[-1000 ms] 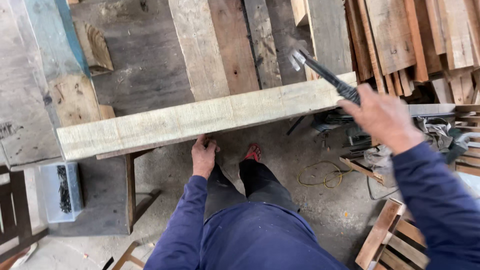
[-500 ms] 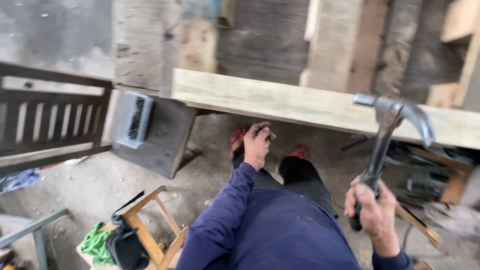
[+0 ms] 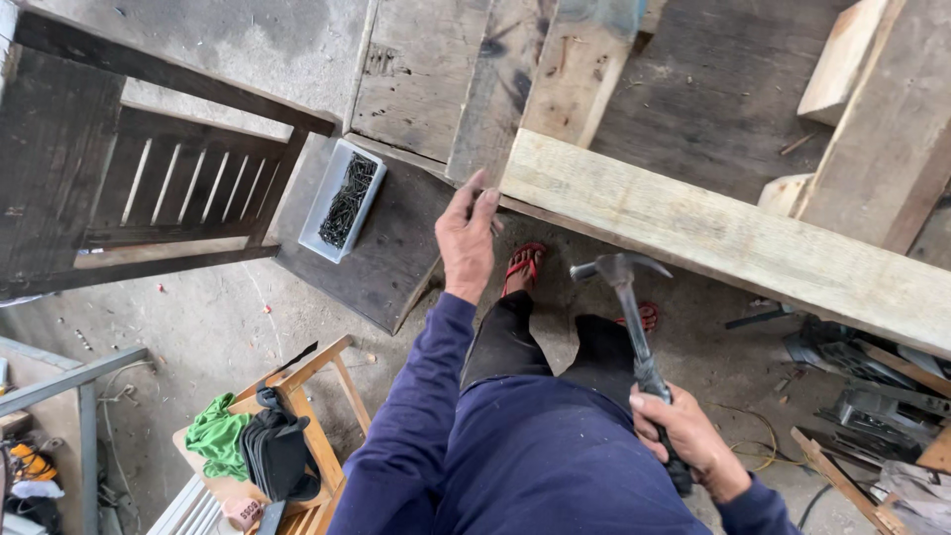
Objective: The person arranges several wooden planks on a workbench, aligns them, and uses a hammer to drive nails into the planks to secure them together. The person repeatedly picks up nails from a container and hammers them into the wood.
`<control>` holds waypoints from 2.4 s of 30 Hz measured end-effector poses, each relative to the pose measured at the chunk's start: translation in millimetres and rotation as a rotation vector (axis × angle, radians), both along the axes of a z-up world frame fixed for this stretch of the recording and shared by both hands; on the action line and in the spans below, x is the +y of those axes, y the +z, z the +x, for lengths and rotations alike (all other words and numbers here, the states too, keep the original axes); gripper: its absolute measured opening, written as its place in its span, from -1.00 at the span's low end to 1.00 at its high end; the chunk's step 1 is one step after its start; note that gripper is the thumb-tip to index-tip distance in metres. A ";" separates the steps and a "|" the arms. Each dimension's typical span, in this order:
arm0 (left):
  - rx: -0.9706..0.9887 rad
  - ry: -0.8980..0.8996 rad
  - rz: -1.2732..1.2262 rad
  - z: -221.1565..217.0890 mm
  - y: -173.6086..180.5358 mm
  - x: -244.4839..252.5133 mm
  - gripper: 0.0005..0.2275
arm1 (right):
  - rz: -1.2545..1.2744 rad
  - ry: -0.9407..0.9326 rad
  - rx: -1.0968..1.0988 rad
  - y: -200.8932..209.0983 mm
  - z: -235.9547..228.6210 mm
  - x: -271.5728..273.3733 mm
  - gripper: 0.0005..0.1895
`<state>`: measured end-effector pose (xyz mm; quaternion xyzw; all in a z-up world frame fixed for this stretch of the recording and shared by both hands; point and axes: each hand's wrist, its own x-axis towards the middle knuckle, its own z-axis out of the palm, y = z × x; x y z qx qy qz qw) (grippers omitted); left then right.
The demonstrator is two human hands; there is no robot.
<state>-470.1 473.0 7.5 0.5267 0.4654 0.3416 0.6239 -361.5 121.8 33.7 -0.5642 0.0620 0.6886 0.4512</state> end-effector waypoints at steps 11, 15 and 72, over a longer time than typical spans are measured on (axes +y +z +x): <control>0.379 -0.274 -0.045 17.6 37.4 41.6 -0.67 | 0.314 -0.524 0.501 -15.4 -31.9 103.3 -0.87; 0.333 -0.366 -0.152 17.6 43.5 69.1 -0.68 | 0.437 -0.617 0.595 -10.6 -43.2 114.4 -0.83; 0.236 -0.236 -0.189 25.0 33.9 58.6 -0.73 | 0.448 -0.571 0.352 -66.9 3.2 221.4 -0.72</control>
